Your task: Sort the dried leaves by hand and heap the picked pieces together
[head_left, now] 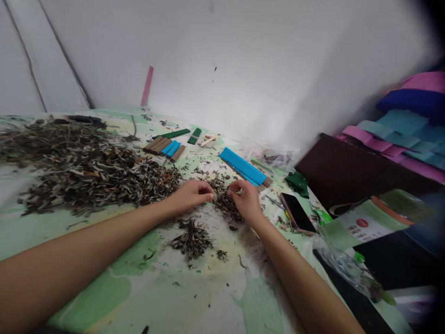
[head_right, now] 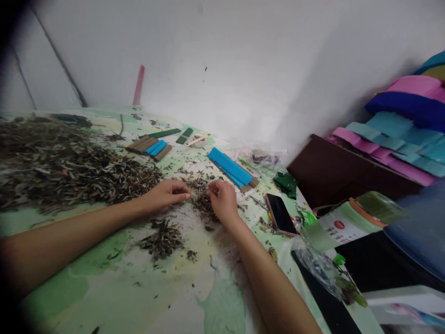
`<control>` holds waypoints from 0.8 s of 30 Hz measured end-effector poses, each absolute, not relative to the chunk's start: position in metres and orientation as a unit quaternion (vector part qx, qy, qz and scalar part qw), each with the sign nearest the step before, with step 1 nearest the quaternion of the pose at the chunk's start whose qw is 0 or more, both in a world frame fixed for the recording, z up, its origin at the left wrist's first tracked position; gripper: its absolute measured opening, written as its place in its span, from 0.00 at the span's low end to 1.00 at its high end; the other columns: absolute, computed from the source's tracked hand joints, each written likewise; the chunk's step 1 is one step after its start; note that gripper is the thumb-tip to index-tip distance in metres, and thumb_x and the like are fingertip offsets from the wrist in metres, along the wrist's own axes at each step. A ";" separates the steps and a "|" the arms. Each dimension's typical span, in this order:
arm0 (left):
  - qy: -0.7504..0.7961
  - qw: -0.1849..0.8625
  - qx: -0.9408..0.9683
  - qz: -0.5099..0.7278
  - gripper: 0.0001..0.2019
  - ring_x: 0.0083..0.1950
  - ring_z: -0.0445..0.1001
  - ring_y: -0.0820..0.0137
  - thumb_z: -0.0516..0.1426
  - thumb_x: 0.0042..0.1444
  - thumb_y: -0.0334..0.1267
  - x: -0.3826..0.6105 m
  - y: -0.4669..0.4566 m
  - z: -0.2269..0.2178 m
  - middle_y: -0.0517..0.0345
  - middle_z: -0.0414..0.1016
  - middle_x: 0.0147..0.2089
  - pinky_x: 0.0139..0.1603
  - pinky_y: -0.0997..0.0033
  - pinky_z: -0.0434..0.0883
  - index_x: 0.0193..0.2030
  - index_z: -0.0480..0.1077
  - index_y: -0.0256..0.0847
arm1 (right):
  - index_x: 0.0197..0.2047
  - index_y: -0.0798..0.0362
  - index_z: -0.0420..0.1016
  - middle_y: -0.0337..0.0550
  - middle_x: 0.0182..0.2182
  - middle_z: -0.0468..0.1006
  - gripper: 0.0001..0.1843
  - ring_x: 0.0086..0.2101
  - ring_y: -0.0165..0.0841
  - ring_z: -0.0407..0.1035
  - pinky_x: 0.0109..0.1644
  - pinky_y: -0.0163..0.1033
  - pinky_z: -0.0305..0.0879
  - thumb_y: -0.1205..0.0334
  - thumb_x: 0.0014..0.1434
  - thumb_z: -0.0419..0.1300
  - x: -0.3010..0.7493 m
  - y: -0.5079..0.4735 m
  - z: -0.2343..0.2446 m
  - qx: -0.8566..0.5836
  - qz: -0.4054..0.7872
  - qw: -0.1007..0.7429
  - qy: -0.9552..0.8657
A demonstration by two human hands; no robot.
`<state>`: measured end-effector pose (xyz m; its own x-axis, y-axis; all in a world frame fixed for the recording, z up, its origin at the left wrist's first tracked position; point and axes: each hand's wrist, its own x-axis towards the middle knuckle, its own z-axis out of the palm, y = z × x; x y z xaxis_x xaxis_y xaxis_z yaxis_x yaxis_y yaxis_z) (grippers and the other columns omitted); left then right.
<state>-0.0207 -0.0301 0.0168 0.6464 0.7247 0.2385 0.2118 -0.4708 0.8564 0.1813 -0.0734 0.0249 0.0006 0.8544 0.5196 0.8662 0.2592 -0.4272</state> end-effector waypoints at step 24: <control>0.287 0.404 0.815 0.300 0.11 0.34 0.72 0.68 0.55 0.50 0.39 -0.019 -0.032 0.017 0.54 0.78 0.33 0.36 0.71 0.66 0.35 0.75 0.35 | 0.31 0.50 0.77 0.41 0.30 0.78 0.06 0.36 0.36 0.70 0.43 0.41 0.62 0.68 0.53 0.59 0.148 -0.092 0.031 -0.537 0.018 0.408 -0.738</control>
